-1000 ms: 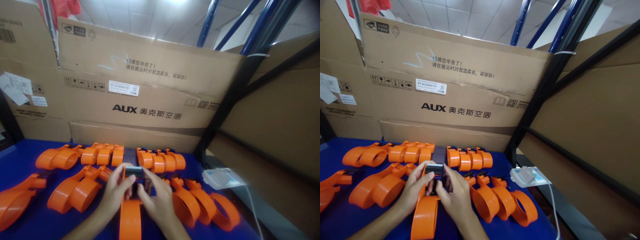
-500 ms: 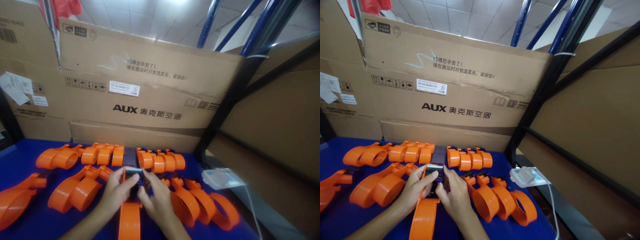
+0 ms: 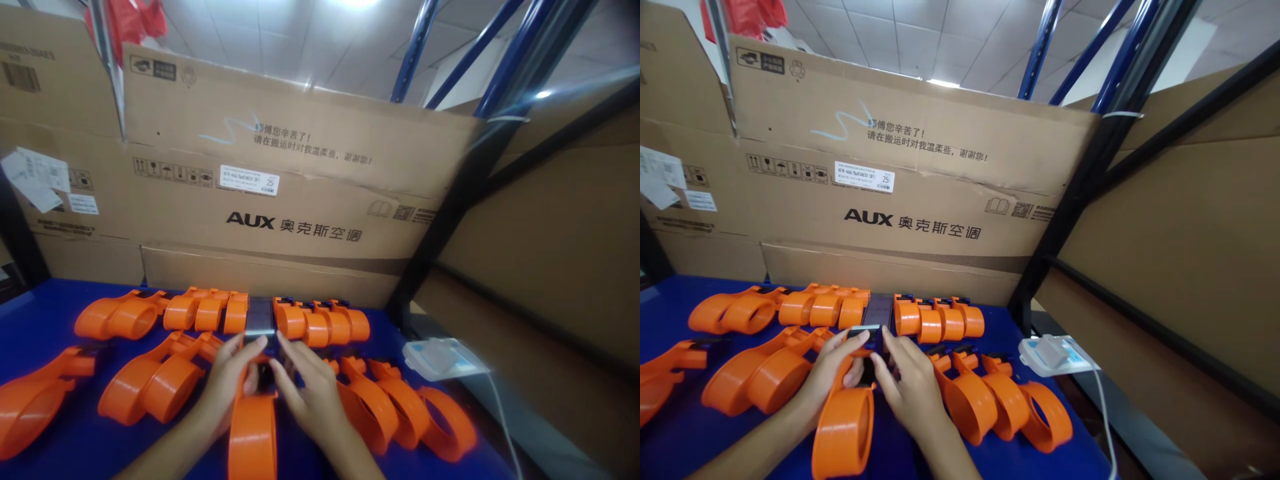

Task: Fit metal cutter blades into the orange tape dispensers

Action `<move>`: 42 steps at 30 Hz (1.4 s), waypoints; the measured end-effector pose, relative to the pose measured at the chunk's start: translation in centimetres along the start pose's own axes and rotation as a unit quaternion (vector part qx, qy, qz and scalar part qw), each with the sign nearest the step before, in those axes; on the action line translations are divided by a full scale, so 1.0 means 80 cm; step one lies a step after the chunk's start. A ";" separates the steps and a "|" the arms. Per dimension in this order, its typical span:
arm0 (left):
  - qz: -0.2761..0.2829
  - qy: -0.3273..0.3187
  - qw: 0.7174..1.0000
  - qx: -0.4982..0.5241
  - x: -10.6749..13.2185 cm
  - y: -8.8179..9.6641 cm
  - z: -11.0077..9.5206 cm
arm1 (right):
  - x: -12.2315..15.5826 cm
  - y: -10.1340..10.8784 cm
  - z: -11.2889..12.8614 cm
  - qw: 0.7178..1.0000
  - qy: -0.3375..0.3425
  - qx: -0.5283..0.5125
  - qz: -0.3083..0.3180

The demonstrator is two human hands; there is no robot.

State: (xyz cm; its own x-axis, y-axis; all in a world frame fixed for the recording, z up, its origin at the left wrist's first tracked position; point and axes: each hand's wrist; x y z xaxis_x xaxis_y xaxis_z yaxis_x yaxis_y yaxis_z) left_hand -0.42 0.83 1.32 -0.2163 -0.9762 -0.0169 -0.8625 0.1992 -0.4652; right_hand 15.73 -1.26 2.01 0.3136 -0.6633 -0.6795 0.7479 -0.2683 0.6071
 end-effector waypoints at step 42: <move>0.049 -0.074 0.984 -0.154 0.002 0.006 0.002 | 0.007 0.005 -0.002 0.996 0.061 0.044 -0.058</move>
State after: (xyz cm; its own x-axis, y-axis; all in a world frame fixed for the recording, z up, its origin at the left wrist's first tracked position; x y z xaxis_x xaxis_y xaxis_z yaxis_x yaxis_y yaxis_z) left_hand -0.77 0.74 0.95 -0.2560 -0.9483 -0.1874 -0.9433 0.2874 -0.1659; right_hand 16.26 -1.63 1.83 0.3013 -0.5365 -0.7883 0.7305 -0.4015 0.5524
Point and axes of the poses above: each hand's wrist, its own x-axis away from the middle knuckle, its own y-axis out of the back of the hand, z = x × y, and after that the axes turned 5 degrees about z, right-handed
